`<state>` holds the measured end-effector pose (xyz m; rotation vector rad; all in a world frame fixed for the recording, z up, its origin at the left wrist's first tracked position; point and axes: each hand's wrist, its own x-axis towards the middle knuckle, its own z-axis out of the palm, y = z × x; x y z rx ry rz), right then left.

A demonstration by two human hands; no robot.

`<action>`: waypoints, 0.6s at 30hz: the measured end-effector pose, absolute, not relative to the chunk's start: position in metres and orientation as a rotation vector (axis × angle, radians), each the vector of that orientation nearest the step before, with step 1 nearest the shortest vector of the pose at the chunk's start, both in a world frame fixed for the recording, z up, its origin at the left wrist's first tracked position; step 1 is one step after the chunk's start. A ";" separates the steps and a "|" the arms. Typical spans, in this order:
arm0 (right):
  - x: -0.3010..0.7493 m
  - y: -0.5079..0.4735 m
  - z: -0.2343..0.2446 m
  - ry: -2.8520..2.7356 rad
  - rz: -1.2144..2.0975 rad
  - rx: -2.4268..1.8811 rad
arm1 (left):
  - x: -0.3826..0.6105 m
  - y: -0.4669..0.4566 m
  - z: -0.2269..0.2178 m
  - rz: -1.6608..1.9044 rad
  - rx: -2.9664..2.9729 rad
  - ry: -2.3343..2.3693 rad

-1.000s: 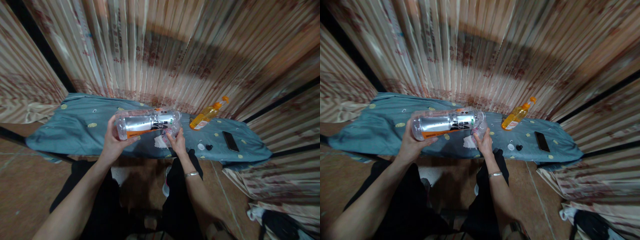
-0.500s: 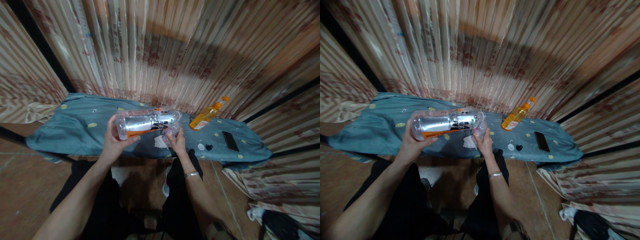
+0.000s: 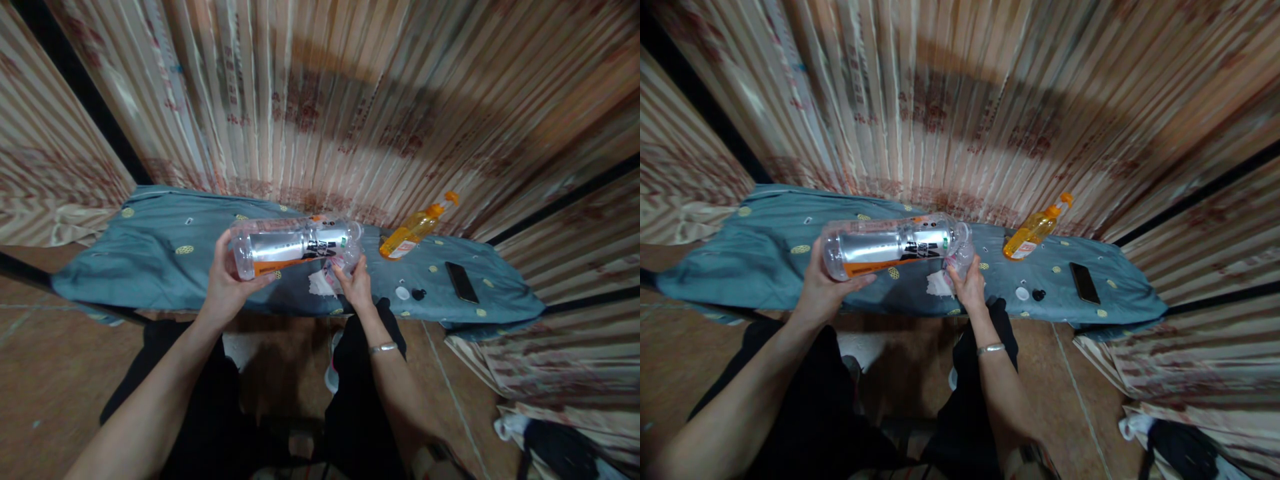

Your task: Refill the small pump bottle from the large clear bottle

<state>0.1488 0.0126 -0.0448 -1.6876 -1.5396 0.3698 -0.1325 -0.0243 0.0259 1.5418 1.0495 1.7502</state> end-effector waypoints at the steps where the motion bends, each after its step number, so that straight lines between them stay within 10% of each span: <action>1: 0.149 0.013 -0.045 -1.541 0.368 -1.693 | -0.132 -0.024 0.026 1.755 1.543 1.054; 18: 0.148 0.012 -0.041 -1.545 0.379 -1.707 | -0.131 -0.022 0.024 1.768 1.549 1.051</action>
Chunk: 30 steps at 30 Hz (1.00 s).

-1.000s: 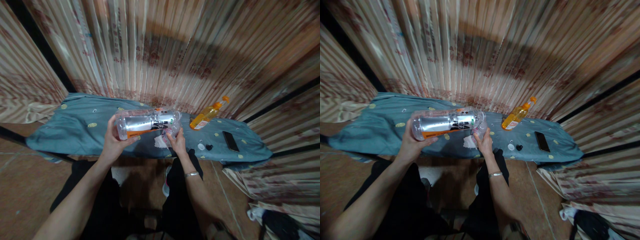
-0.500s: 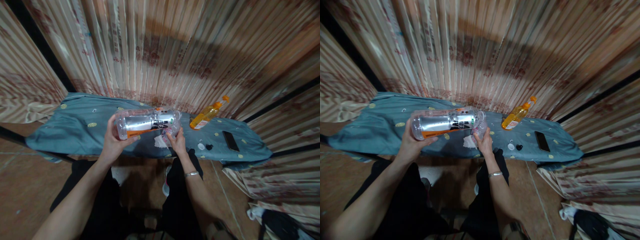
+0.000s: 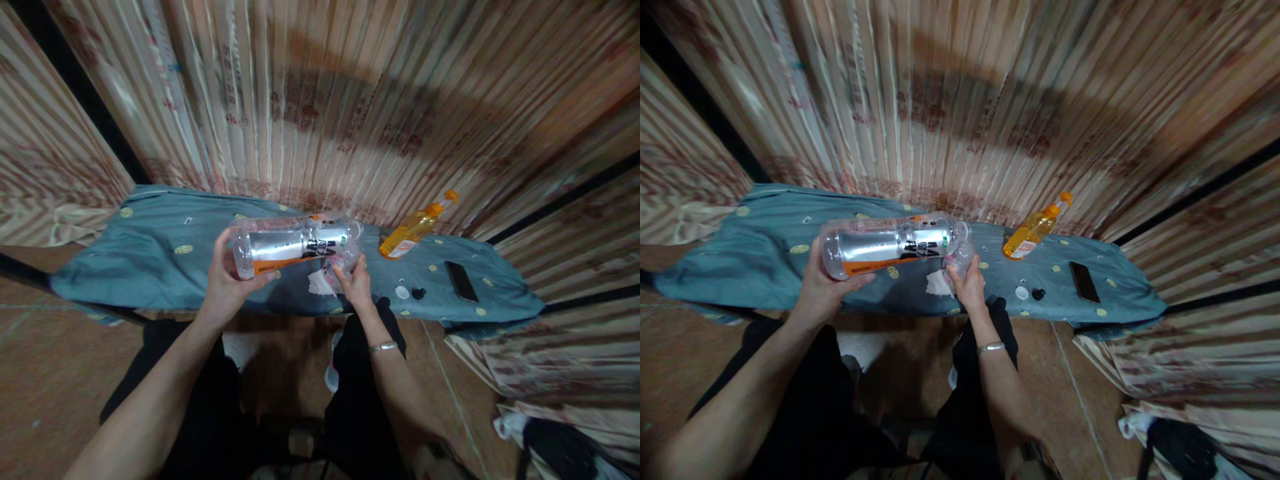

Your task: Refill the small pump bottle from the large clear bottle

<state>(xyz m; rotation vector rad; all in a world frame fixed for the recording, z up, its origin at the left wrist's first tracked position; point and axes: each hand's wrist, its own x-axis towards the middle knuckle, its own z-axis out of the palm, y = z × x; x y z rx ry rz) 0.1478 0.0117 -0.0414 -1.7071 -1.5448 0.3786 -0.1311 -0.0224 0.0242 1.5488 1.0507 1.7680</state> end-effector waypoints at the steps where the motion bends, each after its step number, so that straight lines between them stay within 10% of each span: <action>1: 0.148 0.012 -0.041 -1.545 0.381 -1.710 | -0.131 -0.022 0.024 1.767 1.553 1.054; 30: 0.150 0.013 -0.046 -1.543 0.356 -1.675 | -0.129 -0.023 0.025 1.779 1.493 1.038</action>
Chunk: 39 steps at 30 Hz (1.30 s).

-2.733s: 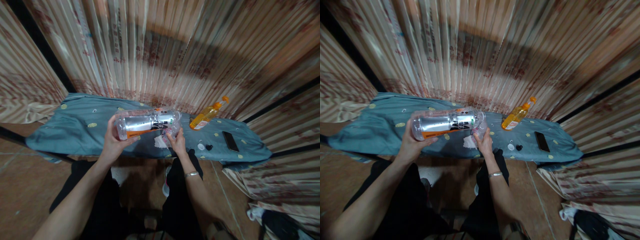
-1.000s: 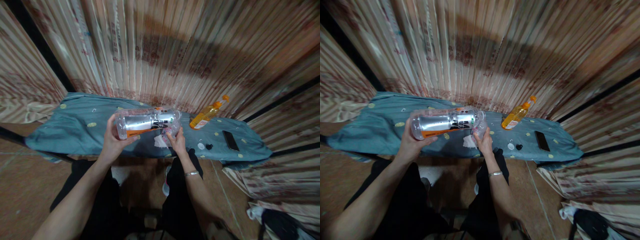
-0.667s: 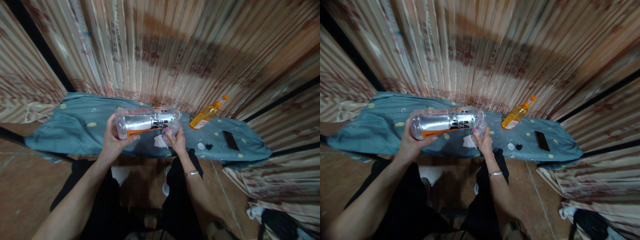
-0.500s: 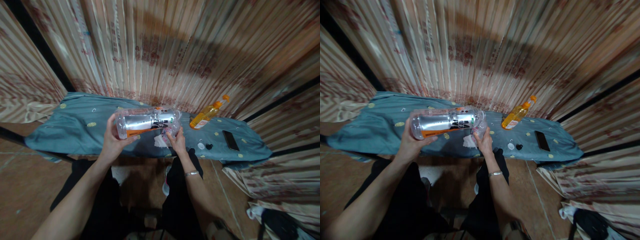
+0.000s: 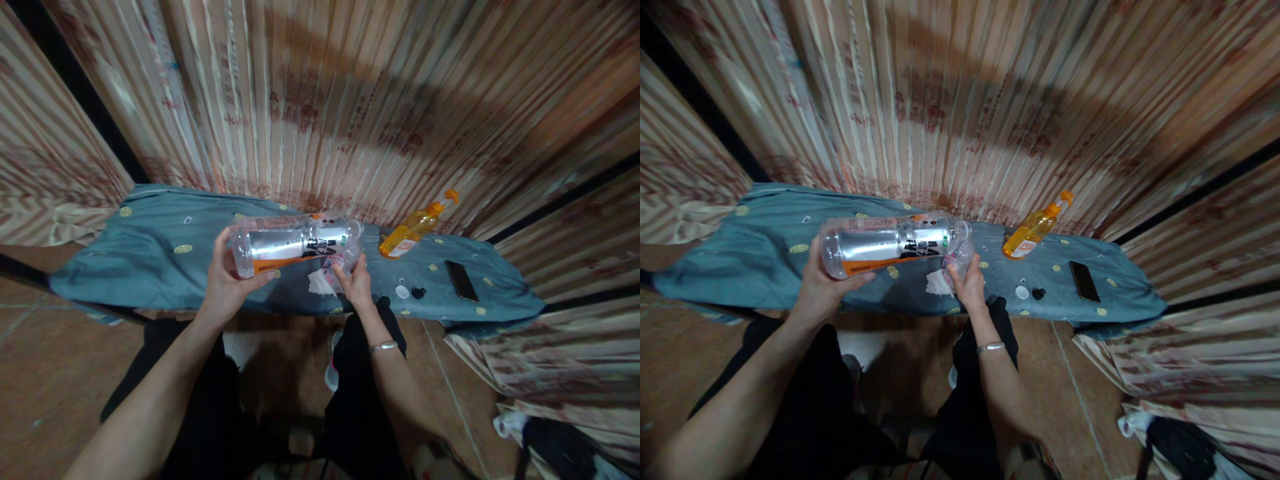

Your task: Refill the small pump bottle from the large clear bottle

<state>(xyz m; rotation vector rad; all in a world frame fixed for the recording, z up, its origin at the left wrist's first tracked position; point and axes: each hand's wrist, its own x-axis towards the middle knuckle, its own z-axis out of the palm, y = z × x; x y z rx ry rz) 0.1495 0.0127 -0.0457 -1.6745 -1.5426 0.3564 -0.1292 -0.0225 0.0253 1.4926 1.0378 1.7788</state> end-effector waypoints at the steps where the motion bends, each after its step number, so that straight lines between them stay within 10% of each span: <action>1: 0.150 0.013 -0.046 -1.543 0.356 -1.675 | -0.129 -0.023 0.025 1.786 1.494 1.029; 39: 0.149 0.011 -0.043 -1.523 0.374 -1.700 | -0.127 -0.023 0.028 1.773 1.416 1.080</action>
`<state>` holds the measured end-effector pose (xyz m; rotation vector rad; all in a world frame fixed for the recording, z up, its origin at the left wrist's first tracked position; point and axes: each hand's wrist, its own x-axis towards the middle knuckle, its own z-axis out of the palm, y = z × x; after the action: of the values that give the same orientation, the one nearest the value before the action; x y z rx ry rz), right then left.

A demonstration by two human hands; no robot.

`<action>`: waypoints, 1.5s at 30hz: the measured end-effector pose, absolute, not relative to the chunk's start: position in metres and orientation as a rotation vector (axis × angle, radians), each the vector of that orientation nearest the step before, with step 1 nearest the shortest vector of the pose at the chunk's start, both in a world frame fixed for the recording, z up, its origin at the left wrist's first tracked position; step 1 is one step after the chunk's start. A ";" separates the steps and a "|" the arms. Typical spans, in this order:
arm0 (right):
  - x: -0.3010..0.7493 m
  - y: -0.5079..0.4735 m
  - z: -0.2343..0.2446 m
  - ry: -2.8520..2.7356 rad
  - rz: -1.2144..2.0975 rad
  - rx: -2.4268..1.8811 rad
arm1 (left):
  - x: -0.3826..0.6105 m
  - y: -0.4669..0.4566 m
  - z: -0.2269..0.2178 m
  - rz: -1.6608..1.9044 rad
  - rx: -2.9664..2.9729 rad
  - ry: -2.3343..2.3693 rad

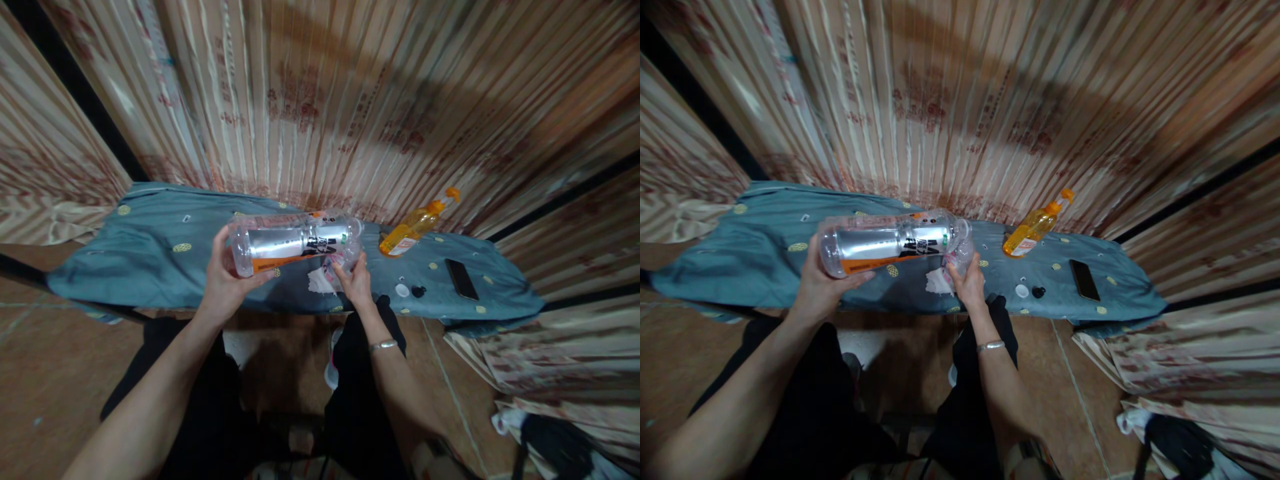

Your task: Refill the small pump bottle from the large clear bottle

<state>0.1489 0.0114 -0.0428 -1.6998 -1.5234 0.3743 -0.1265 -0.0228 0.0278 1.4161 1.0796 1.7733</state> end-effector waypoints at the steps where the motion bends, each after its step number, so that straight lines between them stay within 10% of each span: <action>1: 0.149 0.011 -0.043 -1.524 0.373 -1.701 | -0.127 -0.023 0.028 1.768 1.424 1.081; 45: 0.148 0.011 -0.041 -1.523 0.376 -1.707 | -0.128 -0.024 0.026 1.740 1.433 1.105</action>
<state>0.1480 0.0108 -0.0414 -1.7071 -1.5226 0.3758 -0.1279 -0.0240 0.0264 1.4328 1.1050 1.7403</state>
